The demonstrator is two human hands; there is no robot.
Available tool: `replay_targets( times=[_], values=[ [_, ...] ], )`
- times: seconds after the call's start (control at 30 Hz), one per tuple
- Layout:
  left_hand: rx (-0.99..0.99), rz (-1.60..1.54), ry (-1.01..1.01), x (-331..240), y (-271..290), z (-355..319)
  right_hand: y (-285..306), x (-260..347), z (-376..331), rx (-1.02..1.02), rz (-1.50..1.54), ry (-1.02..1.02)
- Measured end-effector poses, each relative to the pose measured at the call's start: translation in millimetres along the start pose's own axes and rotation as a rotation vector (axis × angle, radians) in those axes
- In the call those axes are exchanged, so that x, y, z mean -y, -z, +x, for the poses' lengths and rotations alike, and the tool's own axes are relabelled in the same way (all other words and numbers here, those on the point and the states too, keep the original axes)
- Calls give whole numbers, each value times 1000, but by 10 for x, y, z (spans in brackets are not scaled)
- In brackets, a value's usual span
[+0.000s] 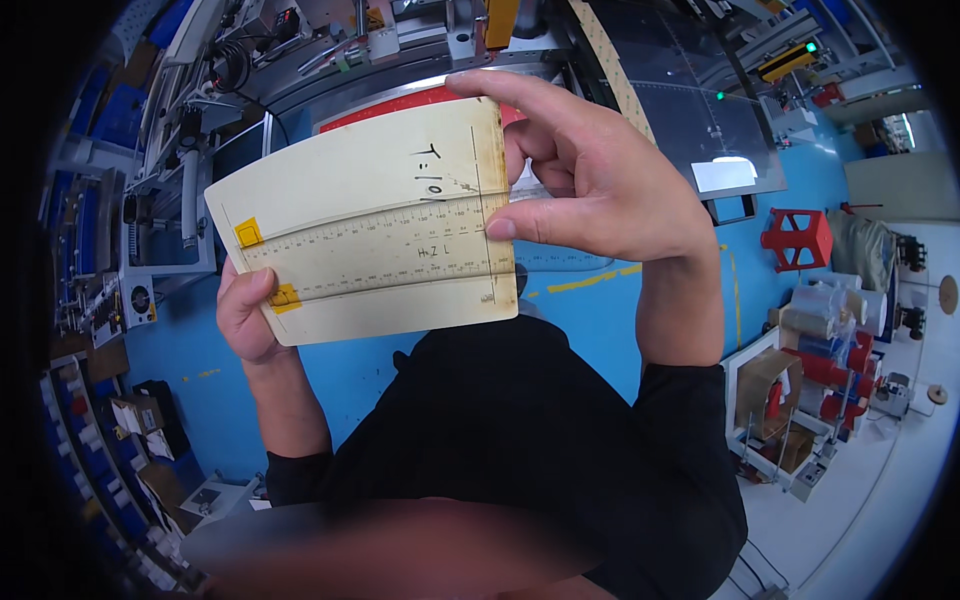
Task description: Operating an industrial machine, including cleaning the surface, measuring components with a ruler, and using a touchscreen control panel.
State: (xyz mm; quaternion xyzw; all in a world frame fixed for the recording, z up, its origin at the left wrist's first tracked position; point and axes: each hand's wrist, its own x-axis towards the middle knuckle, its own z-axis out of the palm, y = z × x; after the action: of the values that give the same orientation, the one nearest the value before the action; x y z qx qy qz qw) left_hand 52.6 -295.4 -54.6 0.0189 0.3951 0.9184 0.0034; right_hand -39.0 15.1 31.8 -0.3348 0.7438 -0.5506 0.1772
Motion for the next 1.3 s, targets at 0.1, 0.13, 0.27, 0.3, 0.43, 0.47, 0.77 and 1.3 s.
replay_targets(
  times=[0.1,0.13,0.27,0.3,0.43,0.47,0.77,1.3],
  values=[
    [3,8,10,-9,0,11,-16,-60,21,-45,38,31],
    [16,16,14,-14,2,22,-14,-55,21,-45,36,12],
    [-15,34,6,-49,-44,20,-55,-140,54,-56,108,42],
    [-16,37,3,-60,-47,0,-59,-138,66,-45,114,46],
    [-21,110,7,-96,-120,-53,-5,-16,49,26,50,-46],
    [-26,141,31,-97,-85,-41,-73,-191,30,-59,128,30],
    [-18,157,108,-133,-177,6,-81,-294,158,-107,120,-104],
    [-17,56,148,86,51,-13,-160,-448,87,12,215,-264]
  ],
)
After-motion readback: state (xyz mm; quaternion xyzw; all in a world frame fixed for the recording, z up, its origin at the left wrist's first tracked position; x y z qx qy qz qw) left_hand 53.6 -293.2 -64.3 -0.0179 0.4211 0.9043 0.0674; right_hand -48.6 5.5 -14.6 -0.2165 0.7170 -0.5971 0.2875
